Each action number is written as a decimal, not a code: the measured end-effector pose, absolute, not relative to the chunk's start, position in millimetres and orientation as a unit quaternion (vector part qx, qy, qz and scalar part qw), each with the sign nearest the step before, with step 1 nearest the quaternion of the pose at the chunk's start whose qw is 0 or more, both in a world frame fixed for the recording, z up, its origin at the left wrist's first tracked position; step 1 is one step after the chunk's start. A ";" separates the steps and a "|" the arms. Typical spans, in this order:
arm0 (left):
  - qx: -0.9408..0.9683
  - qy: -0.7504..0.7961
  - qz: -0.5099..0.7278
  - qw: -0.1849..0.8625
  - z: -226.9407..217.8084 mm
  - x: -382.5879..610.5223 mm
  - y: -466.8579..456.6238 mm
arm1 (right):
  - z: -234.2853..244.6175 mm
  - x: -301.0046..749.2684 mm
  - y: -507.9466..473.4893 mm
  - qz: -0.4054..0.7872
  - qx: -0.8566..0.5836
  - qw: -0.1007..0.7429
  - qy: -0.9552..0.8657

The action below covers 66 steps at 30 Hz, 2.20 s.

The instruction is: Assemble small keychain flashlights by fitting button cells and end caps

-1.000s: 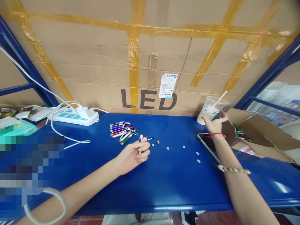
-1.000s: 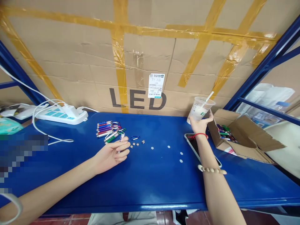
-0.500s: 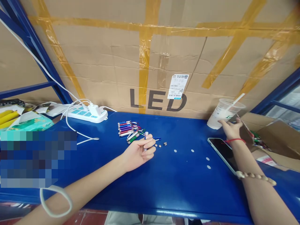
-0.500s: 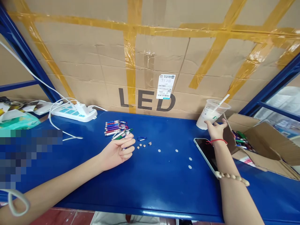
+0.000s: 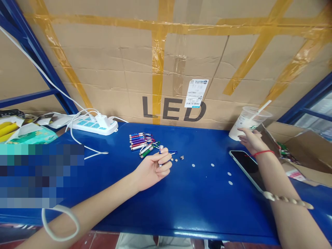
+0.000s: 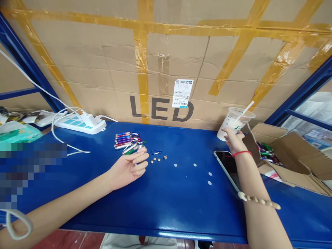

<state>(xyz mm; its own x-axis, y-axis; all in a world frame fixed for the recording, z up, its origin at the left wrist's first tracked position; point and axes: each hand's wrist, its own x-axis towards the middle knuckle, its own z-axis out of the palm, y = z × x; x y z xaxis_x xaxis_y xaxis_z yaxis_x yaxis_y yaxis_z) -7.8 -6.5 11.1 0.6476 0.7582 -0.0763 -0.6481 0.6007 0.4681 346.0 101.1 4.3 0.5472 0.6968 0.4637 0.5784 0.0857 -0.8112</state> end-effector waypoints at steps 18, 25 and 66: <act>0.180 0.156 0.433 0.870 8.2 -6.1 -6.6 | 9.9 172.6 -7.1 -0.197 -0.179 0.401 -0.877; 0.189 0.155 0.427 0.871 5.1 -5.1 -5.5 | 13.4 182.3 -7.6 -0.271 -0.121 0.365 -0.882; 0.227 0.109 0.368 0.895 18.5 -7.1 -18.9 | 16.2 175.6 -13.0 -0.161 -0.249 0.506 -0.810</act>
